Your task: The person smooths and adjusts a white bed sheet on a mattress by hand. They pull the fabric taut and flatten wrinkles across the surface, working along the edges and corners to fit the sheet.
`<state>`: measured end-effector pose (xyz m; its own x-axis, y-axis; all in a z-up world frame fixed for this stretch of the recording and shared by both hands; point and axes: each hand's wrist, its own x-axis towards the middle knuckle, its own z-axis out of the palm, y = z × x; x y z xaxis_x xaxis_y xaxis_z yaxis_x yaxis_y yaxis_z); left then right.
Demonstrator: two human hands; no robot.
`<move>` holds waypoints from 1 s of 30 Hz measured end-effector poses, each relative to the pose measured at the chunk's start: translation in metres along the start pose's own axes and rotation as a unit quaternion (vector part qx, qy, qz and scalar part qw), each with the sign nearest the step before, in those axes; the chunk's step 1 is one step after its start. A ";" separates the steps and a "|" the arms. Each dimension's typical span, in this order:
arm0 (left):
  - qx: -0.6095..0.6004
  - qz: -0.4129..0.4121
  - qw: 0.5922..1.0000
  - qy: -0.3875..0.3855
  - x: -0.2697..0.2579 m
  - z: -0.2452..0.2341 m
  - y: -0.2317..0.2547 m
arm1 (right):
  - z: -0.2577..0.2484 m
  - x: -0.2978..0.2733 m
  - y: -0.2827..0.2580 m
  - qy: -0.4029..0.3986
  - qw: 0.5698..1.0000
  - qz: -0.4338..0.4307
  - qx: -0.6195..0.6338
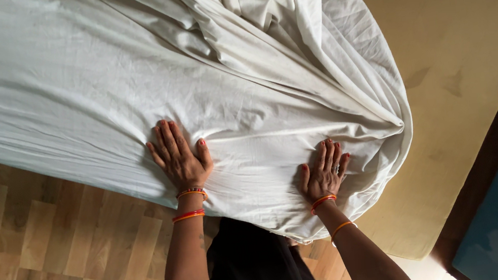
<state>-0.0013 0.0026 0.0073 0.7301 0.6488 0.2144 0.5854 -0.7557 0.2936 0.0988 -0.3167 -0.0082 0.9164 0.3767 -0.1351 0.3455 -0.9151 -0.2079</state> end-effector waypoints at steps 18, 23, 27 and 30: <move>-0.071 -0.005 0.997 -0.023 -0.072 0.015 0.083 | 0.008 -0.002 0.007 0.015 0.999 -0.027 0.018; -0.062 0.004 0.996 -0.068 -0.109 0.019 0.142 | 0.003 0.002 0.002 0.006 1.000 -0.020 0.011; -0.086 0.000 0.993 -0.076 -0.117 0.015 0.146 | 0.004 -0.001 0.004 0.024 0.999 -0.038 0.029; -0.079 -0.002 0.994 -0.076 -0.114 0.015 0.146 | 0.005 0.000 0.004 0.028 0.999 -0.038 0.020</move>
<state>0.0061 -0.1827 0.0114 0.7801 0.6214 0.0734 0.5342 -0.7225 0.4390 0.0995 -0.3196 -0.0135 0.8978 0.4358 -0.0641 0.4076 -0.8771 -0.2541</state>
